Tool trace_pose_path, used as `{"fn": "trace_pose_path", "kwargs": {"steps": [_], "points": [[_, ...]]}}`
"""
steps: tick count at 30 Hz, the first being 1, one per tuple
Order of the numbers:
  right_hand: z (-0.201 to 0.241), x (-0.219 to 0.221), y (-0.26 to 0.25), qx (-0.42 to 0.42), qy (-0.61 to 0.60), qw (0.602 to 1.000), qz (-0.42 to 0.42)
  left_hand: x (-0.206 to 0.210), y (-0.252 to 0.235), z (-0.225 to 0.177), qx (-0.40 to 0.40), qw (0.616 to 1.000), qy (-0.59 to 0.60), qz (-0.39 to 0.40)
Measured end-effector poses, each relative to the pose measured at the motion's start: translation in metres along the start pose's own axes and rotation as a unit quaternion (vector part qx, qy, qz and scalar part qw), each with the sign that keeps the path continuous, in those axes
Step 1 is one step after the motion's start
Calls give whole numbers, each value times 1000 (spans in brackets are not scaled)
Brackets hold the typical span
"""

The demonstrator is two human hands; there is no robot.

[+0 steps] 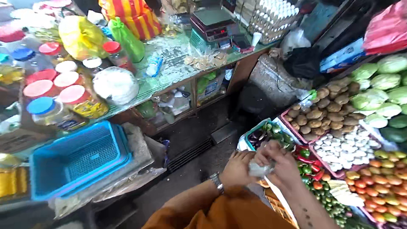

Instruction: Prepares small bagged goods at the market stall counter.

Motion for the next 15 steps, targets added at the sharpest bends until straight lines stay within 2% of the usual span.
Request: {"fn": "trace_pose_path", "kwargs": {"steps": [2, 4, 5, 8, 11, 15], "points": [[10, -17, -56, 25, 18, 999, -41, -12, -49, 7, -55, 995, 64, 60], [2, -46, -125, 75, 10, 995, -65, -19, -88, 21, -154, 962, 149, 168], [-10, -62, -158, 112, -9, 990, -82, -21, -101, 31, -189, 943, 201, 187], [-48, -98, -256, 199, -60, 970, -129, -44, -152, 68, -261, 865, 399, 156], [-83, -100, -342, 248, -94, 955, -136, -80, -192, 106, -320, 784, 519, 116], [-133, -75, -441, 313, -100, 934, -143, -147, -229, 151, -349, 784, 513, -2]]}}
Point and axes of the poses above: each hand's wrist, its own y-axis away from the middle knuckle, its own x-axis out of the palm, z = x × y, the point moved 8 cm from there along -y, towards the middle knuckle, and after that the axes turned 5 degrees about y, right-handed, at the moved point
